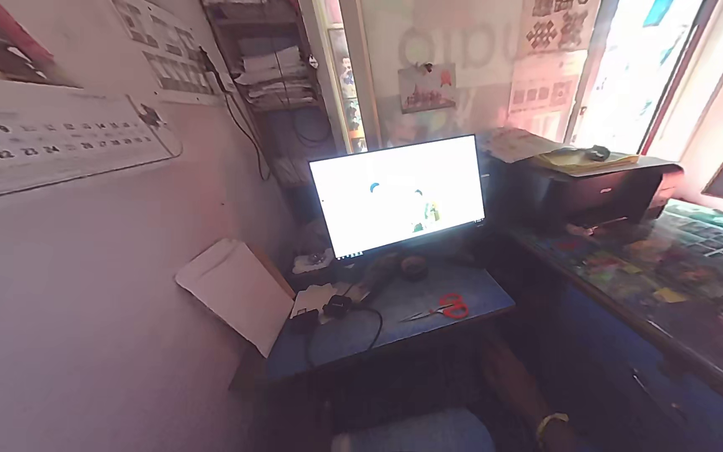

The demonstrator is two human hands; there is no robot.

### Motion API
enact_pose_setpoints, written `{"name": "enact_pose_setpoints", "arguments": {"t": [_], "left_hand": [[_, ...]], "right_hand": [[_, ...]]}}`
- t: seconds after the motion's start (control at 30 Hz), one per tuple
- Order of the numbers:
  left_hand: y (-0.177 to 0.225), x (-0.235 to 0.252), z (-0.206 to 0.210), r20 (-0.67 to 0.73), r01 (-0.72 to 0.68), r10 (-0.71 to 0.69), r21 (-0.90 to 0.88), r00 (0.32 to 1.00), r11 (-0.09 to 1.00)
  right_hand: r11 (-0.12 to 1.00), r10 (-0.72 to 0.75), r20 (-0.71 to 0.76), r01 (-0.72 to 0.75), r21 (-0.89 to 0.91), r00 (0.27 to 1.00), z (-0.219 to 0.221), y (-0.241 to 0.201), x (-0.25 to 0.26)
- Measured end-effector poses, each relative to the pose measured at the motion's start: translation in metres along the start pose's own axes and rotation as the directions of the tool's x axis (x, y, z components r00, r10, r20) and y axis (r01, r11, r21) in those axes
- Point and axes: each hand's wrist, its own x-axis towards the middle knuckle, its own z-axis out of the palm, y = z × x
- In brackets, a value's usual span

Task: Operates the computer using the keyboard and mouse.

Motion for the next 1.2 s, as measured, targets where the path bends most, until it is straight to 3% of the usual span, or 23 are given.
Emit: {"name": "enact_pose_setpoints", "arguments": {"t": [0.1, 0.23, 0.4, 0.6, 0.7, 1.2], "left_hand": [[0.011, -0.001, -0.017, 0.013, -0.032, 0.032, 0.024, 0.999, 0.999], [-0.002, -0.001, 0.008, 0.017, -0.037, 0.037, -0.006, 0.999, 0.999], [0.002, -0.001, 0.000, 0.059, -0.029, 0.030, -0.018, 0.998, 0.999], [-0.015, 0.001, 0.025, -0.011, -0.052, 0.052, 0.044, 0.999, 0.998], [-0.024, 0.000, 0.036, -0.040, -0.052, 0.051, -0.018, 0.998, 0.999], [-0.023, -0.004, 0.036, -0.031, -0.032, 0.031, -0.058, 0.999, 0.998]], "right_hand": [[1.000, -0.008, -0.030, 0.007, -0.013, 1.000, 0.000, -0.004, 0.002], [1.000, -0.009, -0.036, 0.009, -0.012, 0.999, -0.005, -0.003, -0.001], [1.000, -0.005, -0.021, 0.005, 0.001, 1.000, -0.005, -0.004, 0.000], [1.000, 0.013, 0.014, -0.013, 0.014, 1.000, -0.006, -0.003, -0.002], [1.000, 0.005, 0.000, -0.005, -0.001, 1.000, -0.001, 0.001, 0.000], [1.000, 0.009, 0.011, -0.009, -0.011, 1.000, 0.001, 0.004, -0.002]]}}
